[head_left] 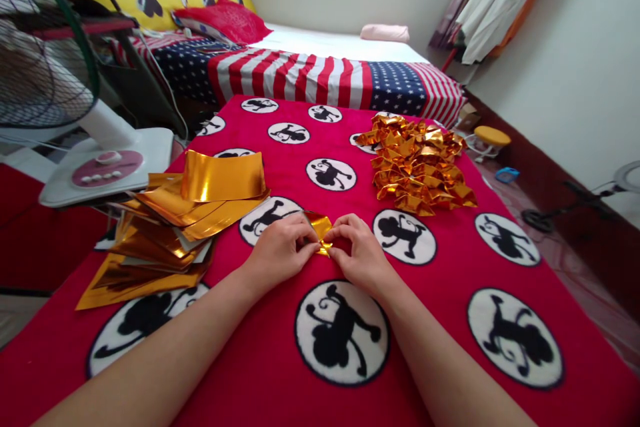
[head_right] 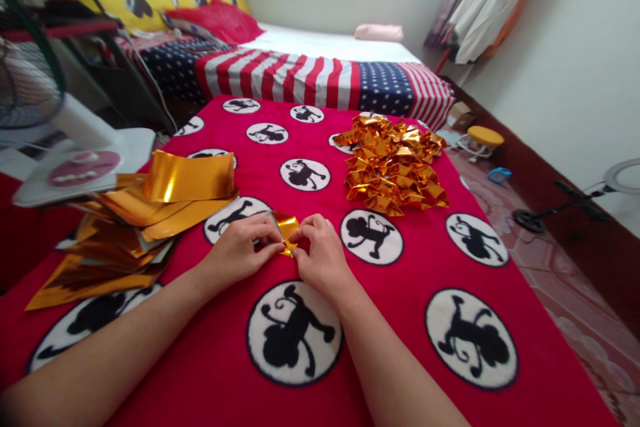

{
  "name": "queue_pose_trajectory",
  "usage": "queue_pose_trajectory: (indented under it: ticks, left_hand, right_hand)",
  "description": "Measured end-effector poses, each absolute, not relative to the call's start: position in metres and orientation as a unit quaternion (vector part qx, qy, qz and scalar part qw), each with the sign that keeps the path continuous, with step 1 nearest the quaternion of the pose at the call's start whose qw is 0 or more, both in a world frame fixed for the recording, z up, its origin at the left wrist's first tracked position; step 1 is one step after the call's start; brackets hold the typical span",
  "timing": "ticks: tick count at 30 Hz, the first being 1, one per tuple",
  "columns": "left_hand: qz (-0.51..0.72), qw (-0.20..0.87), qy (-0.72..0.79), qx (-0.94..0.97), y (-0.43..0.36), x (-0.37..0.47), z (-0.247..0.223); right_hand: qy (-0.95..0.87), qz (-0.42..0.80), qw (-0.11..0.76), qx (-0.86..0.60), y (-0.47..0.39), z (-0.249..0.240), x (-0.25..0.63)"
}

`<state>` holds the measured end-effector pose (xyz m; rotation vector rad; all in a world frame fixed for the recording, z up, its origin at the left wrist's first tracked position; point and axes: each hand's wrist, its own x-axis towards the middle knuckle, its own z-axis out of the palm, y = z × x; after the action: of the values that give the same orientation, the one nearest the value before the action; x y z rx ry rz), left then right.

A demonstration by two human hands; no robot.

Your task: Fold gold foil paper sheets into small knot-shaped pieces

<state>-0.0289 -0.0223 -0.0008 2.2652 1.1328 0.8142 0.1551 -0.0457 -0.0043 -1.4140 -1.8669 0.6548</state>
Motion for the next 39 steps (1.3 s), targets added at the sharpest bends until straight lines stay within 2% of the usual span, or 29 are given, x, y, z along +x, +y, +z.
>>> queue_pose_trajectory:
  ticks: [8, 25, 31, 39]
  left_hand:
    - [0.316, 0.24, 0.439, 0.806, -0.022, -0.026, -0.003]
    - [0.332, 0.261, 0.374, 0.826, -0.022, -0.031, -0.001]
    - [0.437, 0.195, 0.429, 0.766, -0.012, -0.049, 0.01]
    - [0.406, 0.222, 0.411, 0.785, 0.002, -0.064, 0.003]
  right_hand:
    - [-0.73, 0.237, 0.336, -0.545, -0.047, -0.005, 0.156]
    - [-0.771, 0.186, 0.314, -0.522, -0.059, 0.002, 0.155]
    - [-0.78, 0.164, 0.326, -0.509, -0.06, -0.001, 0.153]
    - [-0.766, 0.174, 0.364, -0.5, -0.045, -0.007, 0.173]
